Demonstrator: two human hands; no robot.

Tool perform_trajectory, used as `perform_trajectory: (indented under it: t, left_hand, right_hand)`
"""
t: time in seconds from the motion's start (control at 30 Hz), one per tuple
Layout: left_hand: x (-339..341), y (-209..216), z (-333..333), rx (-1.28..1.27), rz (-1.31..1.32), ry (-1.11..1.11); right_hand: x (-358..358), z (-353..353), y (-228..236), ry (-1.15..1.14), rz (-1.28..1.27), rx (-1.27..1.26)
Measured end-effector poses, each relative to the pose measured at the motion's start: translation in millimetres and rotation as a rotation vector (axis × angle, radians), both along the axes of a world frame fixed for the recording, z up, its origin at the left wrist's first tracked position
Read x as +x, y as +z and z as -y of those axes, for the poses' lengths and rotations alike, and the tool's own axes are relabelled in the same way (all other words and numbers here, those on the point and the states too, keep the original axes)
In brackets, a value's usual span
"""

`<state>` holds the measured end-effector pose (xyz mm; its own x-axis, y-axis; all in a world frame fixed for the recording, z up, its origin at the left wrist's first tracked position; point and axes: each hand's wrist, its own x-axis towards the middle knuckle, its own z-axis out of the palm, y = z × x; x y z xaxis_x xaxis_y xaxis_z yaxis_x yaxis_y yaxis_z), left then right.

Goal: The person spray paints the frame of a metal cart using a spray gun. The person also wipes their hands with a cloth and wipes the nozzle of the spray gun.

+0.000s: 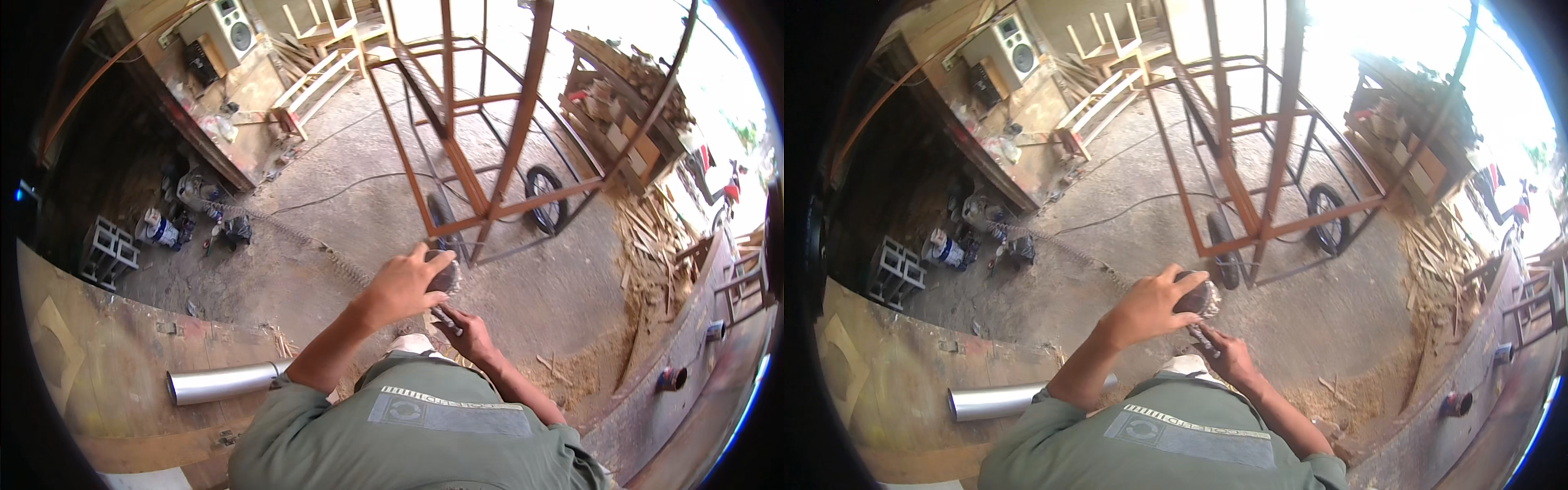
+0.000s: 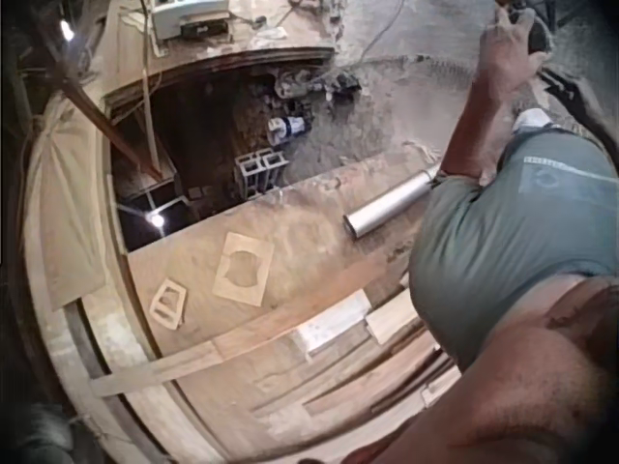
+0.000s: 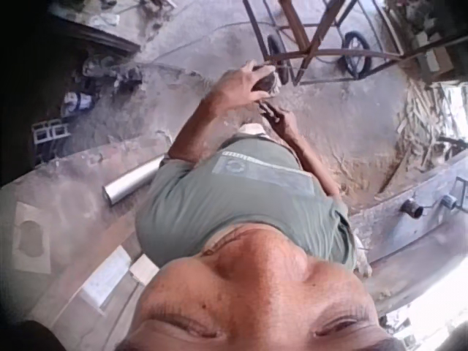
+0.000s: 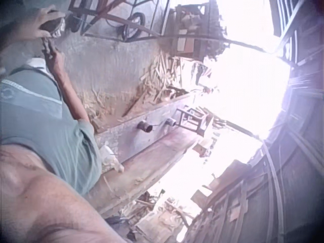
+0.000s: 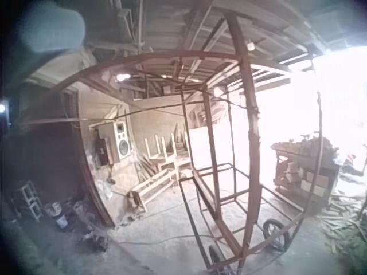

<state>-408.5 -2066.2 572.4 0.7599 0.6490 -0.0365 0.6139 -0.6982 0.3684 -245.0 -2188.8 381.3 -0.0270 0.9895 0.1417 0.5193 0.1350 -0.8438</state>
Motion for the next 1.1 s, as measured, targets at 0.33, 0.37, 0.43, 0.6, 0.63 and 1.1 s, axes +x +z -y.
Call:
perform_trajectory:
  t: [0.33,0.37,0.43,0.6,0.63,1.1]
  left_hand:
    - [-218,31,-100,0.059,0.054,0.459]
    - [-232,32,-109,0.085,0.069,0.495]
    - [-258,31,-133,0.159,0.154,0.540]
    - [-323,10,-182,0.554,0.732,0.763]
    - [-336,-1,-193,0.634,0.880,0.835]
    - [-406,-476,-482,-1.025,0.353,1.184]
  right_hand:
    - [-187,-188,32,0.469,-0.026,0.069]
    - [-202,-203,34,0.498,-0.040,0.084]
    - [-226,-235,39,0.535,-0.060,0.111]
    - [-269,-324,49,0.534,-0.111,0.088]
    - [-275,-345,55,0.522,-0.131,0.083]
    - [-291,-643,108,0.257,-0.329,0.113]
